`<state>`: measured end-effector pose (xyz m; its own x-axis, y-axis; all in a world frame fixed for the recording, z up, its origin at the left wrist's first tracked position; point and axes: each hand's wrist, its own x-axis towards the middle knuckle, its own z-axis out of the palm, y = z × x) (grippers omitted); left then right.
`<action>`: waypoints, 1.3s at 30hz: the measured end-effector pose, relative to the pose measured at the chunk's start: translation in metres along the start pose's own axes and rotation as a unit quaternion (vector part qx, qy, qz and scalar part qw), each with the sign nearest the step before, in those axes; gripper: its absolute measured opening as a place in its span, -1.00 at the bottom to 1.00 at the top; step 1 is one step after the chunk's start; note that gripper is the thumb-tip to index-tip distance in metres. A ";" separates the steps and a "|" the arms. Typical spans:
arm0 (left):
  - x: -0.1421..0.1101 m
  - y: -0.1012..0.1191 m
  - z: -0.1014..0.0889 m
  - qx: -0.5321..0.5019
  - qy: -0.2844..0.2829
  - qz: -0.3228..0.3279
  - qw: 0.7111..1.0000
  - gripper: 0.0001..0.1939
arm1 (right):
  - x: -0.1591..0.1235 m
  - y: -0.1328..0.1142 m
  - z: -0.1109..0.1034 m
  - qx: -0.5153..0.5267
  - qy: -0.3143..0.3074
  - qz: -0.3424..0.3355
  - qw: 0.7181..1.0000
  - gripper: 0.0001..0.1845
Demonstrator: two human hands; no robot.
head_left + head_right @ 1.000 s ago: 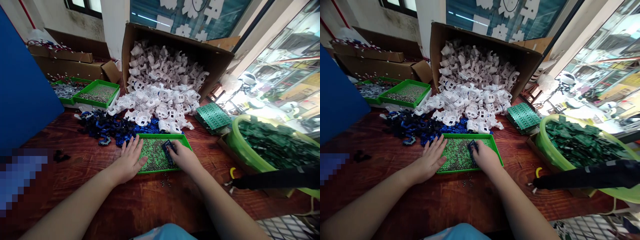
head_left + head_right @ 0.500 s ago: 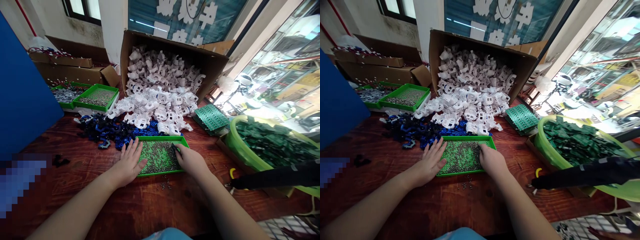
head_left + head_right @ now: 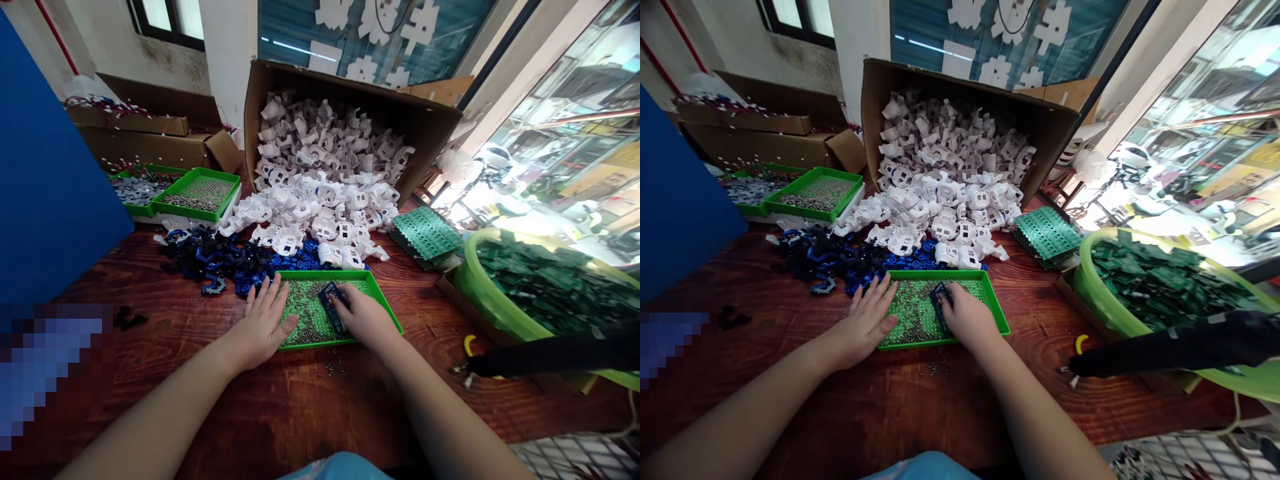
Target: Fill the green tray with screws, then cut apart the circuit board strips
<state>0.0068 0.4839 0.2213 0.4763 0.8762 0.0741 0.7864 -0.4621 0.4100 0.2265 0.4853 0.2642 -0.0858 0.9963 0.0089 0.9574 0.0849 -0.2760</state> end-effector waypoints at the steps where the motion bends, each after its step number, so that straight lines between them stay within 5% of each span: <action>1: 0.000 0.000 0.000 0.001 0.001 0.003 1.000 -0.33 | 0.002 0.009 -0.002 0.006 0.001 0.021 1.000 -0.78; 6: 0.000 -0.002 0.002 0.004 0.005 0.006 1.000 -0.32 | 0.009 0.038 -0.018 0.009 0.026 0.054 0.998 -0.79; 11: 0.000 -0.002 0.003 0.000 0.004 0.003 1.000 -0.31 | 0.027 0.029 -0.025 -0.063 0.061 -0.045 0.995 -0.86; 18: 0.000 0.000 -0.001 0.006 -0.011 -0.006 1.000 -0.30 | 0.021 0.036 -0.022 -0.138 -0.023 -0.161 0.977 -0.86; 26: 0.000 -0.001 0.001 0.000 -0.007 -0.005 1.000 -0.31 | -0.023 0.057 -0.053 -0.057 -0.093 -0.171 0.979 -0.86; 32: 0.000 -0.007 0.007 0.009 -0.002 0.001 1.000 -0.31 | -0.009 0.053 -0.053 0.021 -0.185 -0.212 0.959 -0.86; 39: 0.000 -0.004 0.004 -0.002 -0.005 -0.001 1.000 -0.32 | 0.038 0.035 -0.038 -0.022 -0.088 -0.177 0.980 -0.90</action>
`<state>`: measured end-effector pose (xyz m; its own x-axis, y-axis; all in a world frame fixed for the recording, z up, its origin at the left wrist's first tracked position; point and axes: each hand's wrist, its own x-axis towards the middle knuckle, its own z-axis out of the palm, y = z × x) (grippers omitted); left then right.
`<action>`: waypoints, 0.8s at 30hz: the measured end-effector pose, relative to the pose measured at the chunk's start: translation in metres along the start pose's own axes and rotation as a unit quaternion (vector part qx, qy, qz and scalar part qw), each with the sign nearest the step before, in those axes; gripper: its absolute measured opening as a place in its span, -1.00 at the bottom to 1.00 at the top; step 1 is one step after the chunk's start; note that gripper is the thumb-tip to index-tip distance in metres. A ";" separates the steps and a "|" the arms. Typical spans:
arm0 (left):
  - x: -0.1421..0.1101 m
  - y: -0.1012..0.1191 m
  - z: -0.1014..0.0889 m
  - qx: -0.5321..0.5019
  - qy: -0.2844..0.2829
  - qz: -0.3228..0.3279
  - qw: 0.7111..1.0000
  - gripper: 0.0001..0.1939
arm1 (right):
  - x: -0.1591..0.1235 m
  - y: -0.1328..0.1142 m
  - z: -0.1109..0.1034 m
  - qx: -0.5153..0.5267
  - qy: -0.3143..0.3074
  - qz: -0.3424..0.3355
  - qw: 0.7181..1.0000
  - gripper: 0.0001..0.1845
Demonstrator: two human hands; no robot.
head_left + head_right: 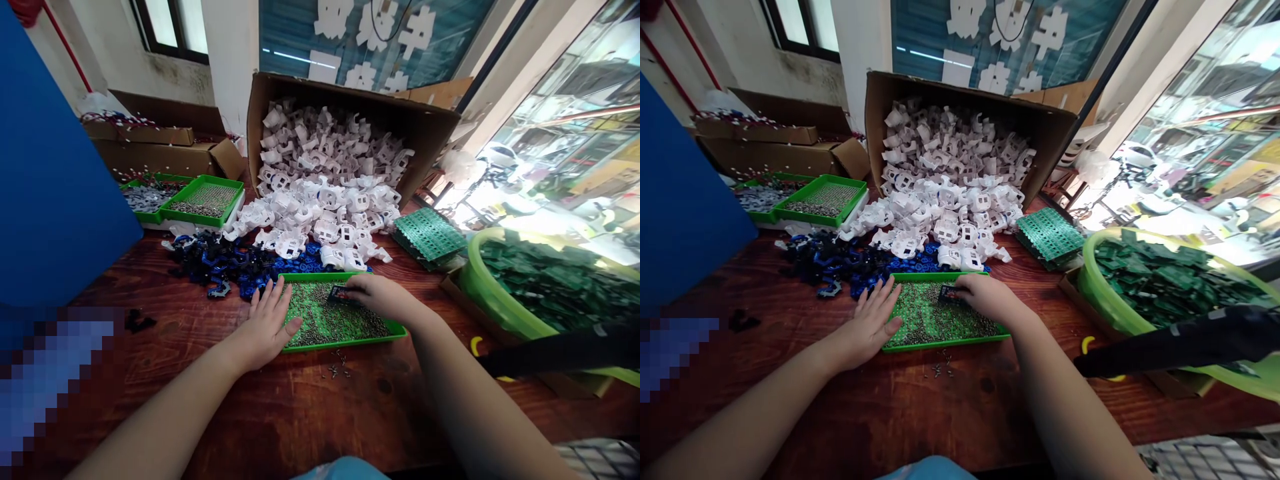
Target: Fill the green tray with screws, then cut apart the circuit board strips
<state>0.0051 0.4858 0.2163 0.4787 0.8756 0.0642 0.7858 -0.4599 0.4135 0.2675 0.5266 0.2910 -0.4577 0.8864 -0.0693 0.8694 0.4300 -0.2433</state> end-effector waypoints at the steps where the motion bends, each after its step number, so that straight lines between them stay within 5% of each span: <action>1: 0.000 0.001 -0.001 -0.001 -0.005 -0.002 1.000 -0.32 | 0.006 -0.001 0.001 -0.007 0.016 -0.001 1.000 -0.90; 7: -0.001 0.002 -0.003 0.007 -0.015 -0.007 1.000 -0.30 | 0.015 -0.009 0.015 -0.079 0.044 0.003 0.996 -0.87; 18: -0.001 0.003 -0.010 0.011 -0.053 0.005 0.999 0.02 | -0.051 -0.008 -0.001 0.000 -0.028 -0.041 0.999 -0.87; 24: 0.000 0.004 -0.012 0.006 -0.072 -0.005 0.997 0.19 | -0.030 -0.013 0.004 0.013 -0.038 -0.022 0.999 -0.91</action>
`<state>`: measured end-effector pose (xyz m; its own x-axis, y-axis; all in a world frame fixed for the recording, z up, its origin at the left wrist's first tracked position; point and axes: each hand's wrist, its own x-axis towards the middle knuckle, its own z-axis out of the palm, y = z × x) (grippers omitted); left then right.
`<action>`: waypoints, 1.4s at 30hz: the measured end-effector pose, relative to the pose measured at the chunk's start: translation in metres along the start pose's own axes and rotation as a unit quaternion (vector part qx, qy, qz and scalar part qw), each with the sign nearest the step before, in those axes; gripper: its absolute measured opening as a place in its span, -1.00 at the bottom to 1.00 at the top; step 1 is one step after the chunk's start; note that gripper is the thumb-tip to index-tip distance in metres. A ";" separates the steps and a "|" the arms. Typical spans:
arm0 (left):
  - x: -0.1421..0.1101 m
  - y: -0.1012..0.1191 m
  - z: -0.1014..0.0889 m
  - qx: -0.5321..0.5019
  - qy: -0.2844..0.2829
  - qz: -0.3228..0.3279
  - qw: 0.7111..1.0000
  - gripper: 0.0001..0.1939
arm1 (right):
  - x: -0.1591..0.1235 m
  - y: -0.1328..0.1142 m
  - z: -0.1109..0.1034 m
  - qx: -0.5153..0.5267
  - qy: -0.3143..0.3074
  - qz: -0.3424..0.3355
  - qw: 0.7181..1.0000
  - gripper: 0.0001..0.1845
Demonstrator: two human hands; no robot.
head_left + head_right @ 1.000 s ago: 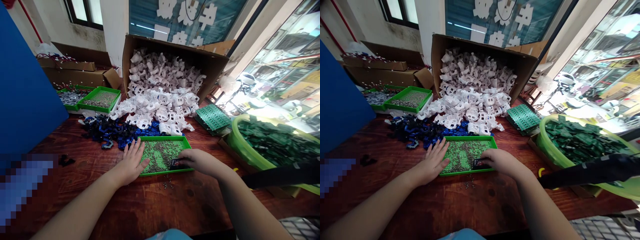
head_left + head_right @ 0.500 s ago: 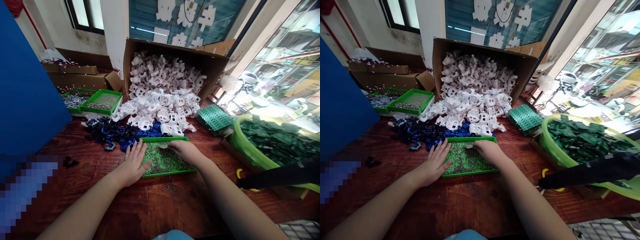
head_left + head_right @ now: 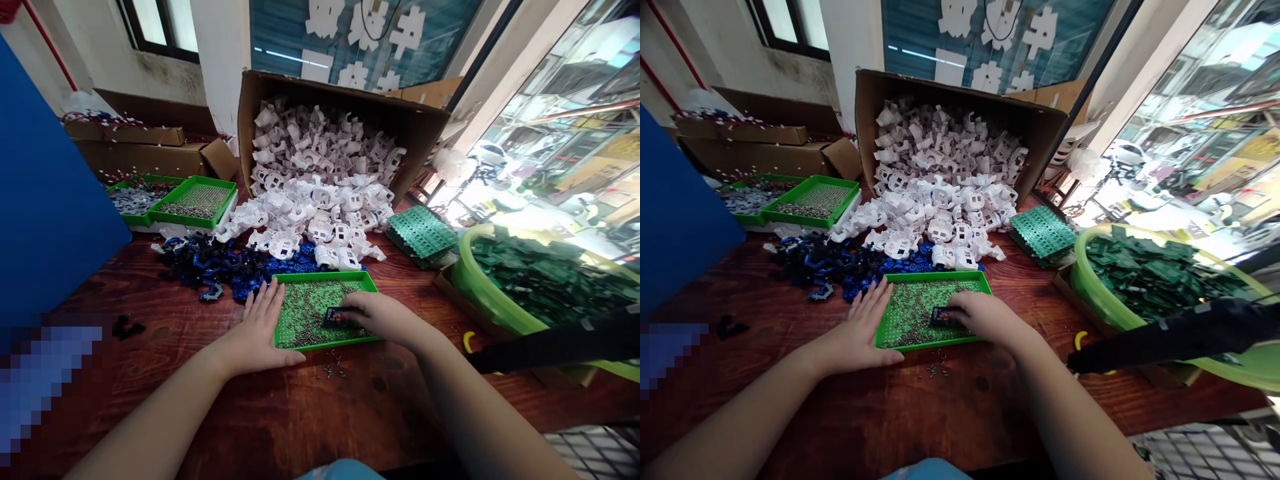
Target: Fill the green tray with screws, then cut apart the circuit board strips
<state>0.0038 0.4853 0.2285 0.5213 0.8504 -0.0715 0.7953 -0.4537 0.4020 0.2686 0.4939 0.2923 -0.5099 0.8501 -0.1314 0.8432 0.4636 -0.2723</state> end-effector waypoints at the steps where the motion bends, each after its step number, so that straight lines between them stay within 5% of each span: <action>1: 0.000 0.001 0.000 0.002 -0.002 -0.003 1.000 0.19 | 0.007 0.000 0.000 -0.016 0.016 0.016 1.000 -0.91; 9: -0.002 -0.001 0.000 0.001 0.007 0.006 1.000 0.06 | 0.041 0.003 0.009 -0.122 0.111 0.086 0.983 -0.85; 16: 0.000 -0.003 0.003 -0.003 0.022 0.007 1.000 -0.14 | 0.006 -0.008 0.011 -0.138 0.036 -0.016 0.990 -0.87; 22: -0.001 -0.004 0.004 -0.011 0.033 0.015 0.999 -0.20 | -0.008 -0.023 0.006 -0.008 0.012 -0.027 1.000 -0.92; 28: -0.001 -0.003 0.003 -0.021 0.026 0.010 0.999 -0.21 | 0.017 -0.011 0.008 -0.011 0.035 0.095 0.995 -0.88; 35: -0.001 -0.002 0.001 -0.022 0.019 0.002 1.000 -0.21 | 0.010 0.015 0.006 -0.108 0.104 0.272 0.950 -0.85; 42: 0.000 -0.006 0.007 -0.019 0.037 0.008 0.999 -0.29 | 0.004 -0.024 0.022 -0.148 0.074 0.221 0.961 -0.88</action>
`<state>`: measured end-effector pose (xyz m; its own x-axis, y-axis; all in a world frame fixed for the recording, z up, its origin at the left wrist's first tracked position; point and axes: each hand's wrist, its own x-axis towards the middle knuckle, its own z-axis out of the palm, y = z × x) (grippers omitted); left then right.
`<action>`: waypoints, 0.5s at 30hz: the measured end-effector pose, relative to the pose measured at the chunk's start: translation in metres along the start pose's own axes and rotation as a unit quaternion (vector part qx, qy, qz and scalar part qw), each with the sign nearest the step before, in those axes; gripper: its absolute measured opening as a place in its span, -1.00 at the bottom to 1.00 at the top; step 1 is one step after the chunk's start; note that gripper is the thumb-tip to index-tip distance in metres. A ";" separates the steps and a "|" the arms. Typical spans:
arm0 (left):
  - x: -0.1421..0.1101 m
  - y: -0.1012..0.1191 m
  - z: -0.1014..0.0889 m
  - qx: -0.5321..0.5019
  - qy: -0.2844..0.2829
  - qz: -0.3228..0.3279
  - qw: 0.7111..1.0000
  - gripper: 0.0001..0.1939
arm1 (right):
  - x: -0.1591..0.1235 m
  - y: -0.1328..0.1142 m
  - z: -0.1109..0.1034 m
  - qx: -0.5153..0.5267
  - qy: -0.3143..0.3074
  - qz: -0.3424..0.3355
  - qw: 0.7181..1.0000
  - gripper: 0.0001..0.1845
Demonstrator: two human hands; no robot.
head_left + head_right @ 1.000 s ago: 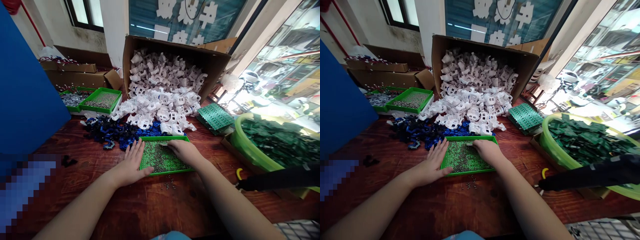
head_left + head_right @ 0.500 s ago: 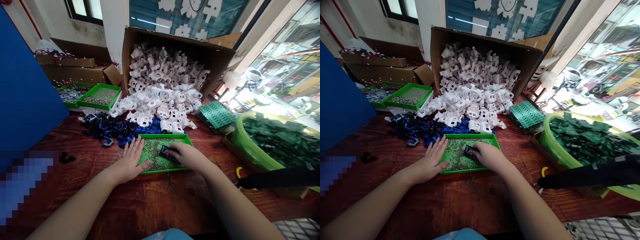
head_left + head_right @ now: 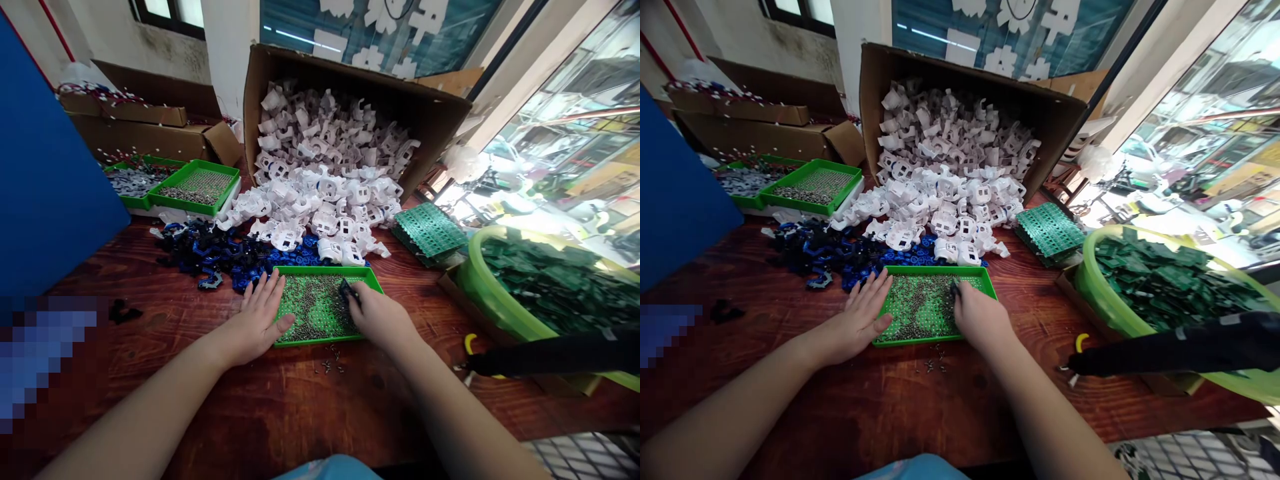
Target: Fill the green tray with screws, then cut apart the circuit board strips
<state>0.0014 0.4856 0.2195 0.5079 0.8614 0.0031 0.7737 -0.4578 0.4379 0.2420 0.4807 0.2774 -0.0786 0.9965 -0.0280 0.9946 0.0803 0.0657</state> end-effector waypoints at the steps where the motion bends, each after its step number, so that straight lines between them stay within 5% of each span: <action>1: 0.000 0.000 0.000 -0.001 0.002 -0.001 1.000 -0.30 | 0.000 -0.009 -0.001 0.008 0.006 -0.018 1.000 -0.88; 5: 0.000 0.000 0.001 -0.011 0.011 0.000 1.000 -0.31 | 0.005 -0.043 -0.005 0.066 0.054 -0.077 0.993 -0.89; 9: 0.001 0.001 -0.001 -0.015 0.004 -0.006 1.000 -0.28 | 0.014 -0.060 0.000 0.088 0.040 -0.089 0.991 -0.87; 15: -0.001 -0.001 -0.002 0.013 -0.004 0.016 1.000 -0.11 | 0.020 -0.018 0.005 0.082 0.014 0.031 0.996 -0.82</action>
<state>-0.0006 0.4858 0.2209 0.5354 0.8445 0.0090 0.7667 -0.4905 0.4141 0.2231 0.4988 0.2707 -0.0159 0.9999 -0.0015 0.9951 0.0157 -0.0978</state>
